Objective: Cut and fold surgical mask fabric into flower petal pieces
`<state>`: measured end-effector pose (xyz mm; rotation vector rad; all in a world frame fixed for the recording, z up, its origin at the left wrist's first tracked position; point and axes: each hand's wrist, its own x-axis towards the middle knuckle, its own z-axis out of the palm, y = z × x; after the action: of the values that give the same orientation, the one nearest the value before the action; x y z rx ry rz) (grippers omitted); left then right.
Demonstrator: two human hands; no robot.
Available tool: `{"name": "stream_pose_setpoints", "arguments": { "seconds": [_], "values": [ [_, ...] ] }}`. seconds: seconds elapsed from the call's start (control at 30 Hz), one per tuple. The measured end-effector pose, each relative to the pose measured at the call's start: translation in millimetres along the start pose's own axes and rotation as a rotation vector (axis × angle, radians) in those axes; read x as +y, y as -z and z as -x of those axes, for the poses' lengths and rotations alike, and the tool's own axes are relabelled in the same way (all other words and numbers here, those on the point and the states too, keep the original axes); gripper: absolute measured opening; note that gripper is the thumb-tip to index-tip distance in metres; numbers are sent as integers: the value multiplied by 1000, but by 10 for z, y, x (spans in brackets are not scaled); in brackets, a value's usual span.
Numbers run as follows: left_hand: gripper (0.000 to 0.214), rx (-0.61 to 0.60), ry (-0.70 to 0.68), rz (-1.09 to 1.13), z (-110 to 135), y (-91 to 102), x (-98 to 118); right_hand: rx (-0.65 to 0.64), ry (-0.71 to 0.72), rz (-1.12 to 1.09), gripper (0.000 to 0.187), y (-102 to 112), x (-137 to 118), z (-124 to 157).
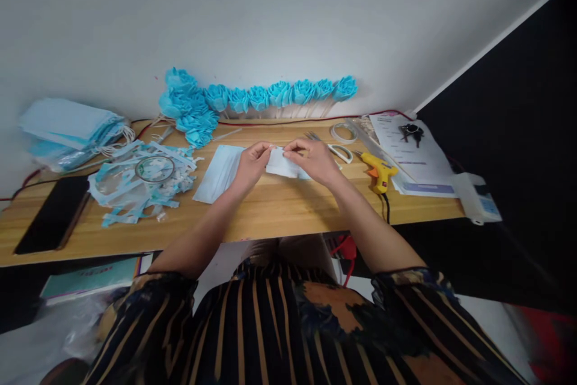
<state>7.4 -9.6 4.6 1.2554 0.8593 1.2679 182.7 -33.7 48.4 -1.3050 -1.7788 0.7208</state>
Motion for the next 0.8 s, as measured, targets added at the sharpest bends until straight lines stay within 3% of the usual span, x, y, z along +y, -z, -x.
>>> {"name": "stream_pose_setpoints", "arguments": {
  "seconds": [0.3, 0.7, 0.8],
  "values": [
    [53, -43, 32, 10, 32, 26, -17, 59, -47, -71, 23, -60, 70, -10],
    [38, -58, 65, -17, 37, 14, 7, 61, -28, -60, 28, -147, 75, -11],
    [37, -33, 38, -23, 6, 42, -19, 49, -43, -43, 30, -64, 133, -57]
  ]
}}
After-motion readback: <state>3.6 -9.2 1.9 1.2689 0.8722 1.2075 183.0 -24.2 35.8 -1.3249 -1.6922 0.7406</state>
